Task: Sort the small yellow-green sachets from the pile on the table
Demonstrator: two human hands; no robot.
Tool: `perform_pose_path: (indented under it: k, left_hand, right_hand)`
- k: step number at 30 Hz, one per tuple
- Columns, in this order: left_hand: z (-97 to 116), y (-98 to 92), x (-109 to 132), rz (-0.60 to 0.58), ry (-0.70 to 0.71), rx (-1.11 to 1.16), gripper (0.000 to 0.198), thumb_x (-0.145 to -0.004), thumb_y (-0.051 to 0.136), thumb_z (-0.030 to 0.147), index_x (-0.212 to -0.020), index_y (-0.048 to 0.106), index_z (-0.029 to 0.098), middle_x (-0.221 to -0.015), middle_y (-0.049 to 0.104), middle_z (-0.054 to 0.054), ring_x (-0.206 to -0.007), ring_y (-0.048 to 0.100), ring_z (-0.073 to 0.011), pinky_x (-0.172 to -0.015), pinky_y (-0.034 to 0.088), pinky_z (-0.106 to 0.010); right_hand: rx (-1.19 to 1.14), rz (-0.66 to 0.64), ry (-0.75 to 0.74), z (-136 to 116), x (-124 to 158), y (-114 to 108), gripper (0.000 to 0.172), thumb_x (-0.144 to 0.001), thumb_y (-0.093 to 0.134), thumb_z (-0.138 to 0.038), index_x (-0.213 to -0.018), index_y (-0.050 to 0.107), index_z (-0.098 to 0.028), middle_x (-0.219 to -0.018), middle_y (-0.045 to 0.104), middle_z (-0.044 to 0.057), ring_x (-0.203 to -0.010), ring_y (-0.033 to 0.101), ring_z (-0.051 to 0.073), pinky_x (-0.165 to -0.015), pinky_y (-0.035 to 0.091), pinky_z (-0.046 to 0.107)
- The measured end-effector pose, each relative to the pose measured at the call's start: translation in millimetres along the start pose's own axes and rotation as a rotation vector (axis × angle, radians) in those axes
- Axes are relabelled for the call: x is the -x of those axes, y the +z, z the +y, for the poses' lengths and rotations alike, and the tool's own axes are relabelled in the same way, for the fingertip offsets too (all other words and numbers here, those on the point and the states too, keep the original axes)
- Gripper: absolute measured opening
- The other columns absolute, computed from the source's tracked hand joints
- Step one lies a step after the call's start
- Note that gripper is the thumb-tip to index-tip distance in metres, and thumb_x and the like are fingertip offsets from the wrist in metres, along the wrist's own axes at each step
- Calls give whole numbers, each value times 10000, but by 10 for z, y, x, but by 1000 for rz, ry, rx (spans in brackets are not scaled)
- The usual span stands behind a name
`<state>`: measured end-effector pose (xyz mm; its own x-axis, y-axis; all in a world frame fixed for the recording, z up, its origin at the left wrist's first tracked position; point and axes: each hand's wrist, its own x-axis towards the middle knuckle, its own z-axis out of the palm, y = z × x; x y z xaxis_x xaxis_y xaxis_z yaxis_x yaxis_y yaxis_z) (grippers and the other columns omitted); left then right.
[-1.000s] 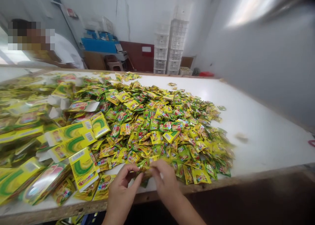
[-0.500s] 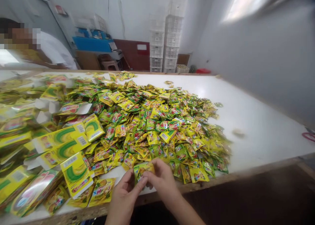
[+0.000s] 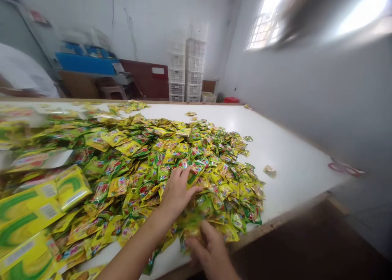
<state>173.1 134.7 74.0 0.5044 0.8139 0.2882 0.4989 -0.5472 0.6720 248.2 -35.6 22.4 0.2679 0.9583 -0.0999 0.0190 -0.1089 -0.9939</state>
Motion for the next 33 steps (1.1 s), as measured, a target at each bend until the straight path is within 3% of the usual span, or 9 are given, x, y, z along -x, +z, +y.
perform_pose_path:
  k: [3, 6, 9, 12, 15, 18, 24, 27, 33]
  left_hand:
    - [-4, 63, -208, 5, -19, 4, 710, -640, 815, 304, -1302, 583, 200, -1151, 635, -130, -1125, 564, -354, -972, 422, -456]
    - [-128, -145, -113, -17, -53, 59, 615, -774, 686, 247, -1364, 510, 227, -988, 699, -68, -937, 657, -266, -873, 485, -385]
    - [-264, -449, 267, -37, -125, 147, 460, -871, 561, 278, -1321, 523, 189, -1015, 719, -71, -919, 681, -229, -846, 520, -342]
    - [-337, -657, 810, -88, -267, 373, 389, -862, 591, 370, -1204, 600, 184, -1176, 696, -85, -1065, 655, -244, -911, 518, -324]
    - [-371, -721, 1323, -83, -388, 543, 387, -848, 615, 407, -1179, 623, 207, -1182, 699, -70, -1086, 649, -255, -921, 524, -328]
    - [-430, -705, 1667, -17, -440, 512, 359, -828, 639, 408, -1129, 665, 213, -1117, 726, -65, -1049, 663, -266, -886, 537, -324]
    - [-571, -649, 1913, 53, -469, 450, 349, -795, 663, 428, -1076, 686, 223, -1015, 751, -49, -1002, 674, -281, -889, 535, -344]
    - [-614, -633, 1943, 22, -446, 509, 347, -828, 639, 425, -1111, 659, 225, -1073, 736, -52, -1038, 660, -276, -942, 512, -352]
    - [-647, -652, 1973, -42, -400, 644, 365, -863, 622, 395, -1194, 634, 243, -1212, 699, -46, -1139, 624, -261, -973, 492, -323]
  right_hand:
    - [-104, -55, 35, 91, 2, -54, 279, -772, 711, -406, -763, 535, -189, -659, 522, -48, -488, 510, 102, -424, 452, 192]
    - [-138, -34, 12, 18, -38, -178, 266, -817, 682, -420, -800, 568, -179, -631, 544, -45, -475, 511, 102, -441, 434, 195]
    - [-149, 138, -82, -255, -154, -245, 250, -880, 628, -422, -915, 598, -176, -634, 559, -39, -492, 503, 102, -454, 414, 195]
    - [-78, 266, -288, -546, -311, -115, 228, -904, 619, -360, -1057, 621, -192, -792, 642, 6, -634, 574, 130, -580, 477, 221]
    - [131, 144, -564, -661, -403, 172, 181, -910, 611, -265, -1080, 647, -212, -971, 667, 45, -863, 618, 173, -785, 488, 268]
    - [355, -102, -691, -612, -397, 415, 197, -928, 566, -208, -1106, 649, -216, -986, 657, 57, -913, 613, 188, -822, 468, 286]
    - [613, -332, -565, -653, -313, 462, 196, -884, 596, -148, -1051, 660, -226, -918, 607, 30, -823, 590, 167, -713, 453, 250]
    - [602, -408, -603, -761, -272, 447, 173, -868, 612, -147, -1013, 668, -224, -927, 605, 27, -843, 593, 165, -732, 453, 246]
    - [326, -210, -525, -622, -297, 546, 146, -913, 601, -237, -1048, 647, -205, -908, 649, 17, -826, 595, 156, -759, 452, 245]
